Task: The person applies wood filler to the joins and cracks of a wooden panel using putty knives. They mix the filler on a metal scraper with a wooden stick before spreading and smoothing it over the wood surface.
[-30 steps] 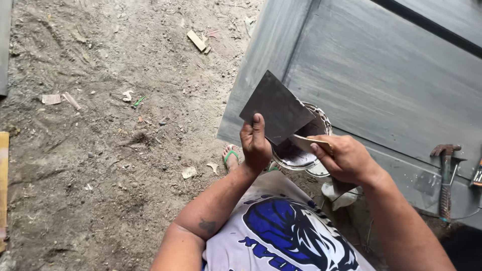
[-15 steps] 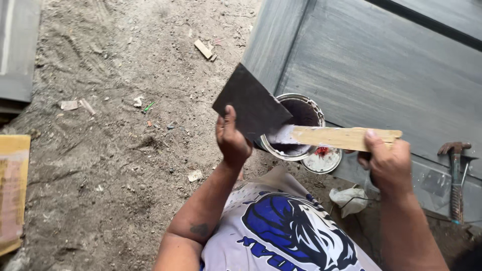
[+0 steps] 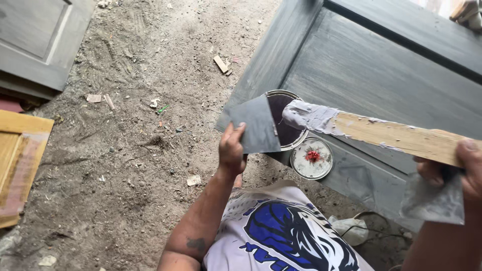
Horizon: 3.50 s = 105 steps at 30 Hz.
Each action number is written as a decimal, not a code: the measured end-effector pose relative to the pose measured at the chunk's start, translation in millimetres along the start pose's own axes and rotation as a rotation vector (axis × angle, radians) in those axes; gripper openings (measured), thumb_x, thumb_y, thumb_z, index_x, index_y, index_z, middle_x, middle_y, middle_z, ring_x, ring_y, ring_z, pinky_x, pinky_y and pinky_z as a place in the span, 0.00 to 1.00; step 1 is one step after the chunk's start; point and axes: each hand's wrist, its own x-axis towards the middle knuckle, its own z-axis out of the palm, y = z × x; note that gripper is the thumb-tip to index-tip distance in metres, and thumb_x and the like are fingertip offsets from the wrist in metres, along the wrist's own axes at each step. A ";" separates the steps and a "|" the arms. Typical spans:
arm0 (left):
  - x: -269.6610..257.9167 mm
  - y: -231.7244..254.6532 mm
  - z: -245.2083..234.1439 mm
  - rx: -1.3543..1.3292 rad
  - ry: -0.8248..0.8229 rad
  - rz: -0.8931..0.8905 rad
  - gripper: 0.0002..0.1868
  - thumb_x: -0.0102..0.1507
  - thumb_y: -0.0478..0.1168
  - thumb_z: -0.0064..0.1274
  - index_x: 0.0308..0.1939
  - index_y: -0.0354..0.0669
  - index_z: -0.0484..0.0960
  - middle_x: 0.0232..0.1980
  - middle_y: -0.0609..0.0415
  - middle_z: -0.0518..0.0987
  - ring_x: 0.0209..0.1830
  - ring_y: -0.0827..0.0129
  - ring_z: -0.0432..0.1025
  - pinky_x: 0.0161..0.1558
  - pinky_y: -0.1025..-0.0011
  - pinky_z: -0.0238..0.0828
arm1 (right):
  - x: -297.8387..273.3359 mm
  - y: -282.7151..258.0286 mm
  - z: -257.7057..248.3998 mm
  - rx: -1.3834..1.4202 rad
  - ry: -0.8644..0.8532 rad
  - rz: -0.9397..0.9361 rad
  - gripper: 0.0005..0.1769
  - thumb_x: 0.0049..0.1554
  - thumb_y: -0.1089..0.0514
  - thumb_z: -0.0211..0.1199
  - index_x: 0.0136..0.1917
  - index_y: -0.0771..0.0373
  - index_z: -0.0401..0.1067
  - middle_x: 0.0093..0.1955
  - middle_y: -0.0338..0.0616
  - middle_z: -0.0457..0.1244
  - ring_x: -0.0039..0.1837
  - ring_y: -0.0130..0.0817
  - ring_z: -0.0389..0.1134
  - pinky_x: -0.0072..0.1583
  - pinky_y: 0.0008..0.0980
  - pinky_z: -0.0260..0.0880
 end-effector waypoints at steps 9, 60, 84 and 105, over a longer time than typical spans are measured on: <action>7.3 -14.5 12.5 0.171 -0.154 0.002 0.17 0.73 0.40 0.39 0.57 0.30 0.75 0.49 0.43 0.80 0.46 0.66 0.77 0.48 0.71 0.77 | -19.1 7.2 33.2 -0.673 0.071 -0.244 0.20 0.75 0.57 0.56 0.59 0.84 0.70 0.48 0.64 0.67 0.38 0.34 0.66 0.39 0.26 0.67; -70.9 19.0 -35.5 -0.176 0.220 0.128 0.22 0.72 0.42 0.34 0.69 0.38 0.68 0.65 0.46 0.73 0.65 0.56 0.70 0.68 0.54 0.68 | -10.2 227.5 -35.0 -0.941 0.256 0.363 0.16 0.53 0.66 0.66 0.56 0.62 0.81 0.52 0.50 0.73 0.47 0.37 0.73 0.50 0.36 0.75; -86.0 -7.0 -33.6 0.765 -0.094 0.761 0.30 0.68 0.49 0.53 0.63 0.25 0.68 0.59 0.31 0.73 0.59 0.45 0.74 0.58 0.54 0.78 | -6.3 185.6 3.6 -0.688 0.084 0.427 0.17 0.54 0.61 0.66 0.57 0.63 0.79 0.46 0.46 0.72 0.44 0.31 0.72 0.46 0.35 0.75; -40.8 -70.0 92.7 0.487 -1.186 0.373 0.21 0.75 0.29 0.36 0.72 0.28 0.68 0.64 0.40 0.79 0.64 0.61 0.74 0.69 0.70 0.67 | -122.3 55.1 187.2 -1.548 0.565 -0.385 0.26 0.43 0.70 0.64 0.57 0.64 0.79 0.38 0.45 0.62 0.40 0.43 0.66 0.43 0.39 0.68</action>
